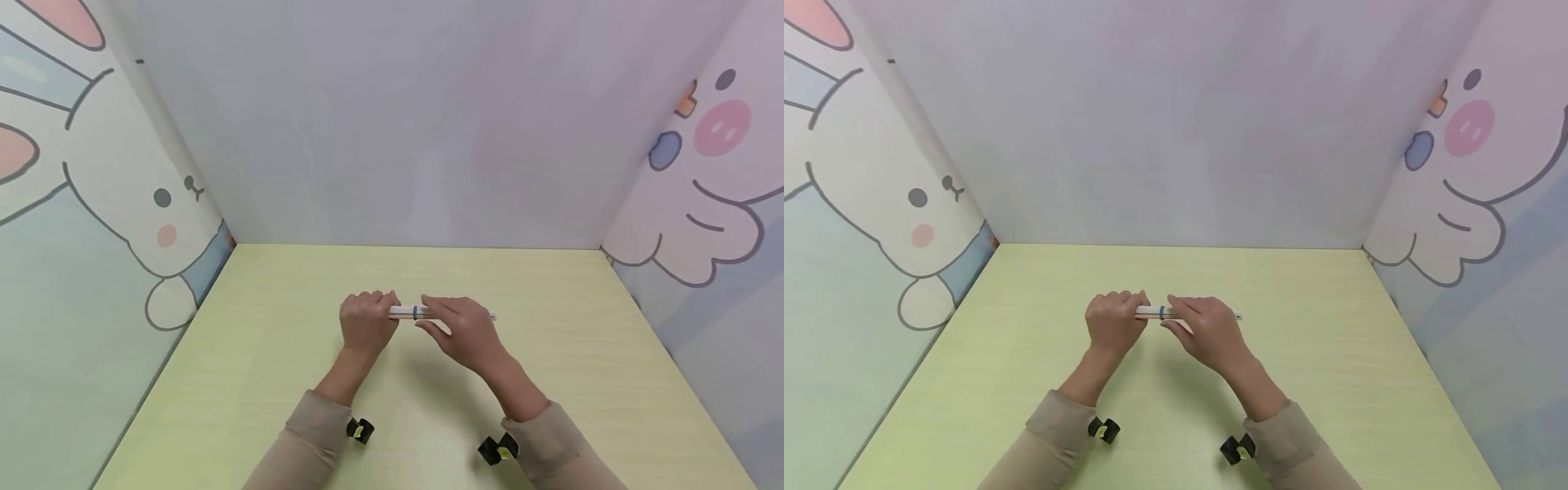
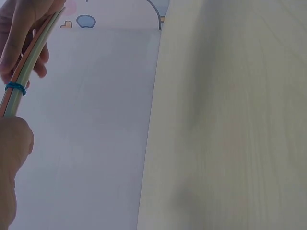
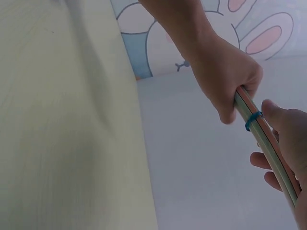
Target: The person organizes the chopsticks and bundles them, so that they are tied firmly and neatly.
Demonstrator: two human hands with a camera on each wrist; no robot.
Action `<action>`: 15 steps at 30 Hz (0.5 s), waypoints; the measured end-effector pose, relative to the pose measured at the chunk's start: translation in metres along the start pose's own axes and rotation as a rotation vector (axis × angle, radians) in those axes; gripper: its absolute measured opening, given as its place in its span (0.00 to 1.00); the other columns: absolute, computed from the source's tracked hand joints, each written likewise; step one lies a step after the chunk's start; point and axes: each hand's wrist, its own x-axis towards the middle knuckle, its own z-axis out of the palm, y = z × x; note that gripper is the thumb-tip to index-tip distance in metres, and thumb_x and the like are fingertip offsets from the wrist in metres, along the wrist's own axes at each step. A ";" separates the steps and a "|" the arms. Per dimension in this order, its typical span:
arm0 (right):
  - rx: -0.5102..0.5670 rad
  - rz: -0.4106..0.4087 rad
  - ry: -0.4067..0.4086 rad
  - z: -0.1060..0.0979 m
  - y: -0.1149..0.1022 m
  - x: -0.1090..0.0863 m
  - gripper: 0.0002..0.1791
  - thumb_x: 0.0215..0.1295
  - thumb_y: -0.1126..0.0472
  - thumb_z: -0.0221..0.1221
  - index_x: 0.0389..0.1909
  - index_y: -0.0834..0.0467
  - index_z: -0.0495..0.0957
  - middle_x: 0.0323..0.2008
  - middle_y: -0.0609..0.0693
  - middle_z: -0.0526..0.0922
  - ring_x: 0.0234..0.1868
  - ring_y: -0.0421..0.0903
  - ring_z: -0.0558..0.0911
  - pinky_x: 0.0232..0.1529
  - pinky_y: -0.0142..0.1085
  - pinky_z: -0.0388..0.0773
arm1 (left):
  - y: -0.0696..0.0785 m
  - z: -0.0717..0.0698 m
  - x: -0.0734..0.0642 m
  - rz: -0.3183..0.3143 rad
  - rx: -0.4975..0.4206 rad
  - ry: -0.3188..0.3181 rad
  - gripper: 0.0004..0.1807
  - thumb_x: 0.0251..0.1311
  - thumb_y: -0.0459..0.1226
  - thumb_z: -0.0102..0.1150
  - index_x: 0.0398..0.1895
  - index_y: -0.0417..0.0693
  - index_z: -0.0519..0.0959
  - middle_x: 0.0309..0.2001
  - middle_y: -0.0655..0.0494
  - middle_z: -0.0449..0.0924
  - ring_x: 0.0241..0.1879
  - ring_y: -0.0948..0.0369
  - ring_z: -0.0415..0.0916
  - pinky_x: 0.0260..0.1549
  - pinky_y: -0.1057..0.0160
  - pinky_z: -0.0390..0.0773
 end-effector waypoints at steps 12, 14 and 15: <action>-0.022 -0.017 0.037 -0.007 0.024 -0.009 0.17 0.54 0.56 0.75 0.41 0.63 0.88 0.31 0.52 0.88 0.28 0.47 0.85 0.27 0.44 0.81 | -0.014 -0.002 -0.003 -0.045 -0.066 0.014 0.11 0.56 0.36 0.66 0.17 0.47 0.81 0.16 0.57 0.78 0.13 0.59 0.69 0.18 0.60 0.70; -0.021 -0.018 0.049 -0.007 0.024 -0.009 0.21 0.42 0.63 0.79 0.41 0.62 0.88 0.31 0.52 0.88 0.28 0.47 0.85 0.28 0.43 0.81 | -0.015 -0.003 -0.003 -0.039 -0.072 0.022 0.11 0.56 0.37 0.67 0.18 0.47 0.81 0.17 0.57 0.79 0.15 0.58 0.72 0.21 0.59 0.73; -0.021 -0.018 0.054 -0.008 0.025 -0.009 0.21 0.42 0.63 0.79 0.41 0.62 0.88 0.32 0.52 0.87 0.28 0.48 0.85 0.28 0.43 0.81 | -0.016 -0.003 -0.002 -0.038 -0.074 0.025 0.11 0.56 0.38 0.68 0.19 0.48 0.82 0.18 0.57 0.79 0.16 0.57 0.73 0.23 0.58 0.75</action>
